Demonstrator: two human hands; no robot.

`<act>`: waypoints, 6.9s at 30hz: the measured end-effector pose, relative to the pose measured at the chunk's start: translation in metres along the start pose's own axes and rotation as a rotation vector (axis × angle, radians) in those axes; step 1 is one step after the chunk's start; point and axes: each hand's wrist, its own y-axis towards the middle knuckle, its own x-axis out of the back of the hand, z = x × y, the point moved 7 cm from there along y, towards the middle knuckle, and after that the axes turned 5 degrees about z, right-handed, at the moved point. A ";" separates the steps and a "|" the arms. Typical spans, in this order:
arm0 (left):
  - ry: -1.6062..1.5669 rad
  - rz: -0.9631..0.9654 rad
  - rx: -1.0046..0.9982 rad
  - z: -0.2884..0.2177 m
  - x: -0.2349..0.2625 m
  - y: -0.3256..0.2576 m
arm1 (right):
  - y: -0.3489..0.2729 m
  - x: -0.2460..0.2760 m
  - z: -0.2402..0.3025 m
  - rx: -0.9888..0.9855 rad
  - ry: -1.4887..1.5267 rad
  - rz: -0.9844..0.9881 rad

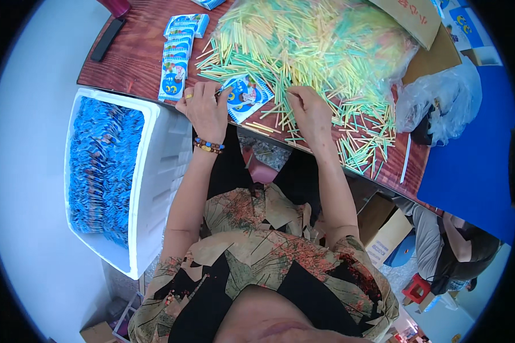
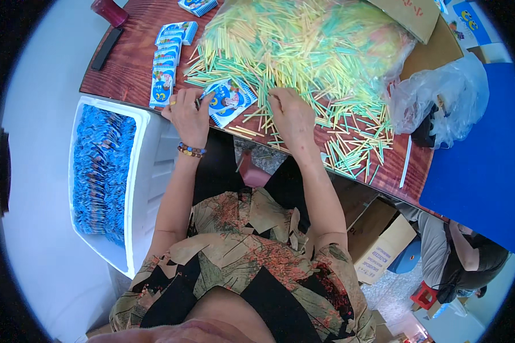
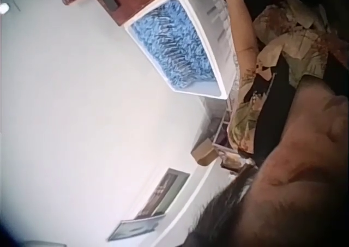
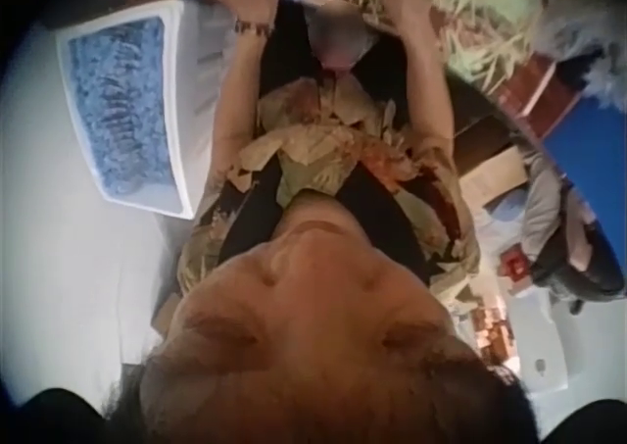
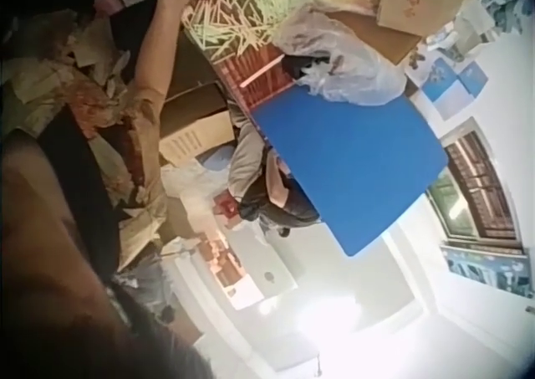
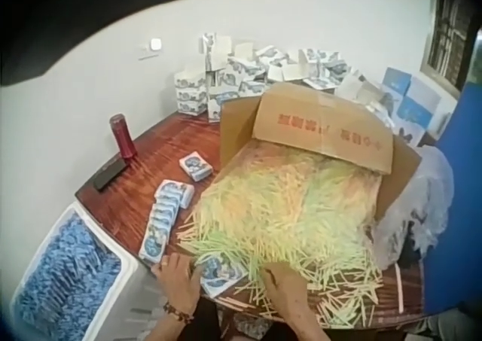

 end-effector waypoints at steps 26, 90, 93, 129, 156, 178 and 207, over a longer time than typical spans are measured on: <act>-1.207 0.198 0.357 0.006 -0.007 0.001 | 0.041 -0.050 0.012 0.058 0.756 0.259; -1.858 0.234 0.828 -0.040 -0.037 -0.047 | -0.012 0.005 0.044 0.384 0.541 0.168; -1.786 0.246 0.820 -0.030 -0.032 -0.048 | -0.009 0.014 0.030 0.300 0.761 0.303; -1.794 0.062 0.836 -0.017 -0.030 -0.049 | -0.017 0.022 -0.054 -0.105 -0.517 0.116; -1.818 0.276 0.904 -0.062 -0.050 -0.048 | -0.002 0.038 -0.086 -0.354 1.219 -0.184; -1.974 0.313 0.786 -0.100 -0.066 -0.035 | 0.008 0.048 -0.002 0.063 1.444 -0.523; -2.102 0.121 0.825 -0.109 -0.070 -0.019 | 0.009 0.020 0.014 0.015 1.172 -0.369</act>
